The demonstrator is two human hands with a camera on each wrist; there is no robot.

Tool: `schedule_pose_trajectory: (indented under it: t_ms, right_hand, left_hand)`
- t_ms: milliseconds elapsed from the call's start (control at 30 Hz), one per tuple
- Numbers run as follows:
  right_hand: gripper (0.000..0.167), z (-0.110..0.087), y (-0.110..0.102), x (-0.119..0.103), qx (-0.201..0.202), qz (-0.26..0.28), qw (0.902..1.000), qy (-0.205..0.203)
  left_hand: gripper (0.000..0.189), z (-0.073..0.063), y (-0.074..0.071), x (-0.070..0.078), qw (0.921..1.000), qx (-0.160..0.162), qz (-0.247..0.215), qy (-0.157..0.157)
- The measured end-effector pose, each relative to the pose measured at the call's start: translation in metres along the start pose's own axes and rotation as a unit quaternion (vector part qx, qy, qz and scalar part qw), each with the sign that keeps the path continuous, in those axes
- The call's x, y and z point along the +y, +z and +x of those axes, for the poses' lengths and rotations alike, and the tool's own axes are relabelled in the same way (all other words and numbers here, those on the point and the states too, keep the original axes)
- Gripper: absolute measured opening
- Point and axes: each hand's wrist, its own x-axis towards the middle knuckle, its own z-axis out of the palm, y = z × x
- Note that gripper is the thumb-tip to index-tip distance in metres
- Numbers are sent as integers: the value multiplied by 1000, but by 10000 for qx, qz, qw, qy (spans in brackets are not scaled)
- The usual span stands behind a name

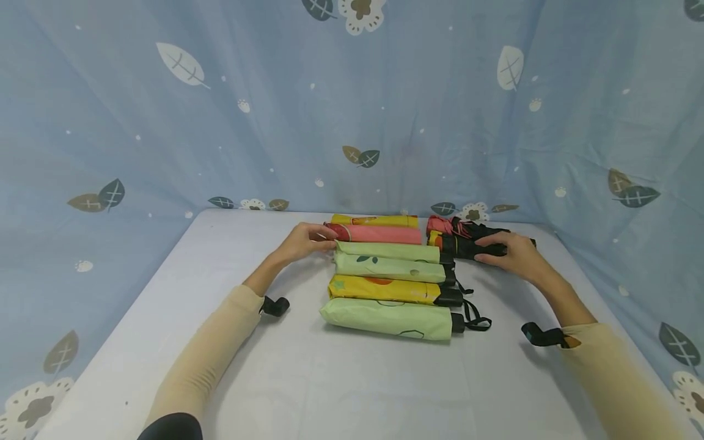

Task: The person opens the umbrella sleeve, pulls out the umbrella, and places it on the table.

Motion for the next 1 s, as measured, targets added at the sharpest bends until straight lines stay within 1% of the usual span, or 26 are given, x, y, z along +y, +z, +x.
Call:
schedule_pose_trajectory:
  t_ms: [100, 233, 433, 533, 667, 833, 1000]
  right_hand:
    - [35, 4, 8, -5, -104, 124, 9999, -19]
    - [36, 9, 17, -11, -224, 425, 9988, -116]
    - [40, 15, 28, -18, -763, 1016, 9919, -73]
    - [41, 17, 32, -20, -983, 1177, 9882, -10]
    - [42, 21, 37, -22, -1089, 1234, 9863, 84]
    - [42, 26, 41, -24, -1170, 1246, 9853, 48]
    - [40, 30, 42, -27, -1300, 1129, 9850, 102]
  left_hand:
    - [25, 0, 1, 1, 9999, -78, 46, 65]
    - [23, 2, 2, 1, 9996, -70, 232, 160]
    - [18, 3, 5, 1, 9993, 27, 359, 136]
    - [15, 3, 6, -1, 9991, 62, 403, 139]
    - [14, 3, 8, -2, 9990, 105, 384, 183]
    - [13, 4, 8, -2, 9992, 156, 324, 159]
    - [12, 4, 8, -3, 9994, 186, 246, 163]
